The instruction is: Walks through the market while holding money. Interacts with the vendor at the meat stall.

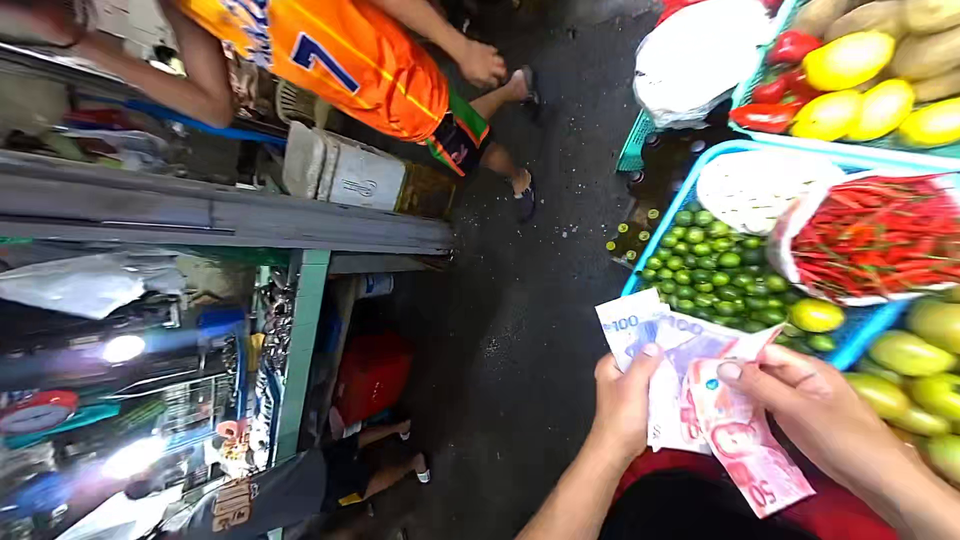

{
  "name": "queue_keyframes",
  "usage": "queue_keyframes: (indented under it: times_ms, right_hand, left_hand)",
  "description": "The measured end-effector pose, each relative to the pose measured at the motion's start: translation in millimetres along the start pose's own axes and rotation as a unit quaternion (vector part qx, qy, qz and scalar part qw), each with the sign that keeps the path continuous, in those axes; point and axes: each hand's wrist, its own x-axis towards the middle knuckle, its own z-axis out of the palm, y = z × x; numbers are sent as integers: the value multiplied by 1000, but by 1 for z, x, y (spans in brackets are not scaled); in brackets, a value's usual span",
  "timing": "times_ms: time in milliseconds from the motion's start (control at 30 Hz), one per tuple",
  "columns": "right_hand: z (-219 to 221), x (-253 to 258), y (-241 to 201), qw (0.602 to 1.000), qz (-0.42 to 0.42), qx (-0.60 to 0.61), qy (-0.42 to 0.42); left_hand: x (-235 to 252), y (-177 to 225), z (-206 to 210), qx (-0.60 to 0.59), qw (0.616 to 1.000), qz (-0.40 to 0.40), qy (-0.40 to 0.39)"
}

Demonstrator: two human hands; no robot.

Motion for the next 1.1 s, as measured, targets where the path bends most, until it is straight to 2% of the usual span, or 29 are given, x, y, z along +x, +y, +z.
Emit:
queue_keyframes:
  times_ms: [67,167,300,467,567,667,867,1000,1100]
  right_hand:
    - [34,43,11,997,-7,76,-10]
    - [92,103,22,990,-26,132,-49]
    - [165,173,37,992,7,104,-66]
    - [216,235,50,992,47,59,-98]
    - [239,274,42,997,50,31,-47]
    - [261,319,33,999,36,33,8]
    - [303,444,1,992,4,85,96]
    - [324,510,-50,984,-8,155,84]
    - [330,562,-98,985,-24,124,121]
  left_hand:
    - [43,26,-35,-5,1000,1,20]
    - [103,59,-85,56,996,51,52]
    - [149,89,-143,81,991,83,63]
    - [181,119,-190,37,994,63,78]
    - [212,142,-206,-13,992,75,100]
    - [258,173,-213,53,992,105,40]
    - [390,267,-214,211,975,72,-29]
    - [461,336,-212,191,970,77,-129]
    - [507,393,-201,214,953,91,-193]
